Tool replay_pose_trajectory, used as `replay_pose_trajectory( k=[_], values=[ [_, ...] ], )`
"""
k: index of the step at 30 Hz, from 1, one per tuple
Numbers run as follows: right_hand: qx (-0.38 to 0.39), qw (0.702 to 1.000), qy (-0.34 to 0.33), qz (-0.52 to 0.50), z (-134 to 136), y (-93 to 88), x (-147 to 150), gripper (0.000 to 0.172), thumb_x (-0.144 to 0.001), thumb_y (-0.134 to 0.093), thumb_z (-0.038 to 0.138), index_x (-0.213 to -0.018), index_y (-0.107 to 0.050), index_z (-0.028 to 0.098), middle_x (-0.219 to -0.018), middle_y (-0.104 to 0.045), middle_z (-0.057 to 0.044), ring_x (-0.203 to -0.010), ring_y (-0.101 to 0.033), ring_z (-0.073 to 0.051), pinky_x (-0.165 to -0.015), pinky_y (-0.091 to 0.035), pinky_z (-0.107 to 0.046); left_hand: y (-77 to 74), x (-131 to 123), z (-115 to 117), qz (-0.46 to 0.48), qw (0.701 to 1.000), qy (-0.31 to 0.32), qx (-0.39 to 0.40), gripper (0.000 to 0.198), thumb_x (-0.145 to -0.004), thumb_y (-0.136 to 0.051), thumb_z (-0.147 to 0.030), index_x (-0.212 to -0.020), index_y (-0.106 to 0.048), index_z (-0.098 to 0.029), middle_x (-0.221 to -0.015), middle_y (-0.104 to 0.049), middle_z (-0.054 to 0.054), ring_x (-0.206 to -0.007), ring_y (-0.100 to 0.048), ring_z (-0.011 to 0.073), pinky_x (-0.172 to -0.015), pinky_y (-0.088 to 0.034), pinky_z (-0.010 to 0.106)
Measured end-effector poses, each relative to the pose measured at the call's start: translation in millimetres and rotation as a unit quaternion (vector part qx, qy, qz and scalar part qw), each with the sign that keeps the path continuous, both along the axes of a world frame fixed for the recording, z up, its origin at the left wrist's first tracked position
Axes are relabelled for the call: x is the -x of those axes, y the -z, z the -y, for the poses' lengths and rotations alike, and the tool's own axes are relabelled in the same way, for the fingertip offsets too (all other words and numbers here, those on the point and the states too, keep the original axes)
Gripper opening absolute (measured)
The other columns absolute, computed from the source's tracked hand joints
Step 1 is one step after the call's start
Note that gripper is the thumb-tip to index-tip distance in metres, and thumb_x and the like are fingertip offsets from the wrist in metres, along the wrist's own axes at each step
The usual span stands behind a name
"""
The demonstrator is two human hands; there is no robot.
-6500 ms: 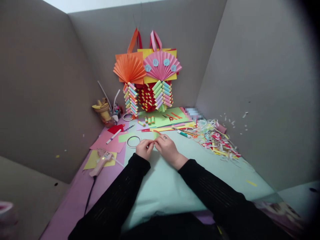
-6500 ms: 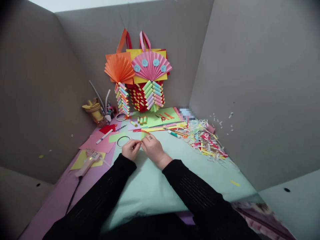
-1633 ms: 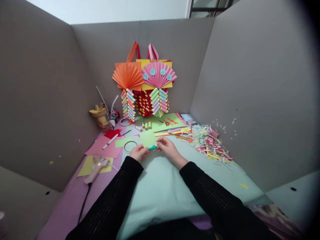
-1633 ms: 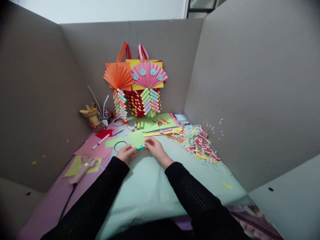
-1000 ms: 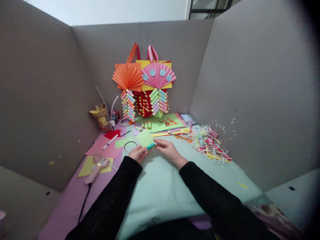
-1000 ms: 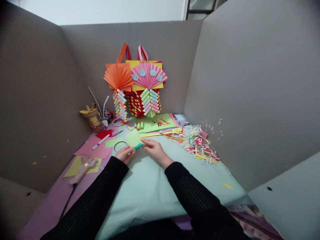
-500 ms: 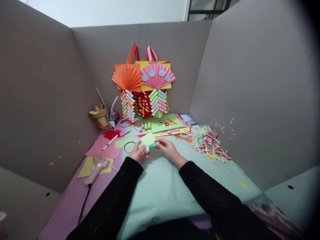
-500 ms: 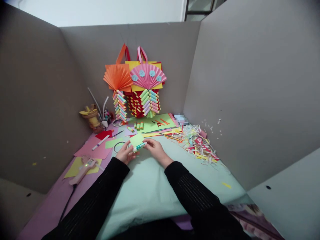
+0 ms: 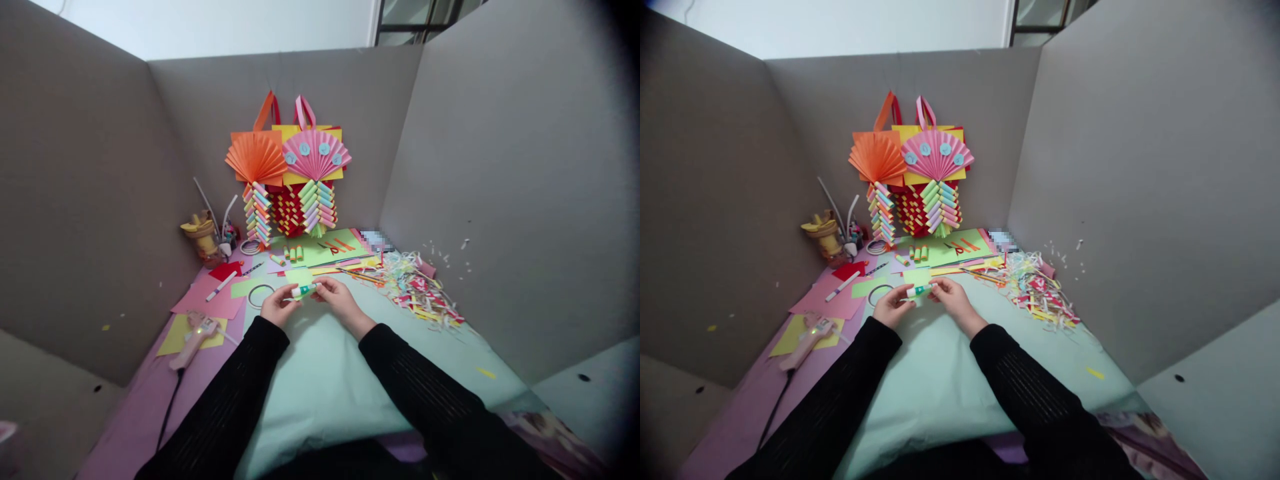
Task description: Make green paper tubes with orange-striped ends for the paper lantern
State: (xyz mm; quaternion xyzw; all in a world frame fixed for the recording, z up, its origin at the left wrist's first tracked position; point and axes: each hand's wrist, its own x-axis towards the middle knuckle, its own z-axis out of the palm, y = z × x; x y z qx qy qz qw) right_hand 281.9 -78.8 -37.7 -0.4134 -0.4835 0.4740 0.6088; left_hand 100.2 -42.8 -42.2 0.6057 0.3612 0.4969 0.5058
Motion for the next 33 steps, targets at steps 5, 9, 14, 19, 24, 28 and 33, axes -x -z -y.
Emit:
replay_pose_trajectory(
  k=[5,9,14,19,24,28,33],
  values=[
    [-0.003,1.0,-0.01,-0.009,3,-3.3,4,0.031,-0.071,-0.07,0.043,-0.09,-0.066,0.018,-0.075,-0.068,-0.002,-0.067,-0.063,-0.016,-0.063,-0.049,-0.028,-2.0,0,2,-0.011,0.999,-0.05,-0.015,0.035,-0.061,-0.074,-0.033,-0.091,-0.073,-0.015,-0.07,-0.067,0.003,-0.063,-0.06,0.0143,-0.061,-0.049,0.025],
    [-0.008,1.0,-0.012,-0.028,4,-4.9,7,0.034,-0.066,-0.075,0.038,-0.092,-0.066,0.019,-0.076,-0.068,-0.001,-0.069,-0.064,-0.016,-0.065,-0.048,-0.028,-5.8,1,3,-0.011,0.997,-0.073,-0.015,0.032,-0.062,-0.074,-0.033,-0.087,-0.073,-0.014,-0.067,-0.067,0.002,-0.061,-0.059,0.0138,-0.06,-0.048,0.025],
    [0.0,0.998,0.003,-0.062,5,-3.4,11,0.034,-0.062,-0.078,0.036,-0.088,-0.065,0.018,-0.075,-0.068,-0.002,-0.07,-0.064,-0.016,-0.065,-0.051,-0.029,-8.5,0,6,-0.007,0.996,-0.087,-0.008,0.032,-0.061,-0.074,-0.033,-0.086,-0.074,-0.014,-0.071,-0.07,0.004,-0.065,-0.062,0.0161,-0.066,-0.049,0.027],
    [0.019,0.994,0.044,-0.101,4,-1.4,13,0.03,-0.061,-0.077,0.039,-0.078,-0.065,0.018,-0.071,-0.065,0.001,-0.064,-0.062,-0.013,-0.065,-0.054,-0.029,-7.3,0,6,-0.005,0.996,-0.089,0.007,0.026,-0.062,-0.074,-0.033,-0.081,-0.076,-0.015,-0.075,-0.072,0.006,-0.073,-0.065,0.0196,-0.075,-0.051,0.031],
    [0.029,0.99,0.071,-0.115,3,-1.6,15,0.03,-0.059,-0.079,0.037,-0.075,-0.065,0.017,-0.068,-0.064,0.0,-0.061,-0.06,-0.012,-0.062,-0.054,-0.027,-6.0,0,5,0.011,0.997,-0.067,0.021,0.032,-0.067,-0.07,-0.04,-0.085,-0.074,-0.014,-0.073,-0.071,0.006,-0.069,-0.065,0.0189,-0.072,-0.053,0.033],
    [0.028,0.989,0.086,-0.121,1,0.4,15,0.03,-0.06,-0.077,0.04,-0.075,-0.064,0.017,-0.069,-0.064,0.001,-0.063,-0.061,-0.012,-0.064,-0.053,-0.027,-6.5,-3,7,0.021,0.999,-0.033,0.012,0.042,-0.057,-0.078,-0.037,-0.09,-0.071,-0.013,-0.076,-0.069,0.005,-0.068,-0.064,0.0174,-0.068,-0.053,0.031],
    [0.027,0.992,0.066,-0.107,4,-1.7,17,0.031,-0.062,-0.077,0.042,-0.074,-0.063,0.017,-0.068,-0.064,0.0,-0.064,-0.062,-0.013,-0.066,-0.053,-0.029,-8.3,-6,10,0.02,0.999,-0.049,-0.005,0.033,-0.055,-0.08,-0.03,-0.083,-0.07,-0.016,-0.063,-0.062,-0.001,-0.057,-0.057,0.0112,-0.058,-0.048,0.024]
  ],
)
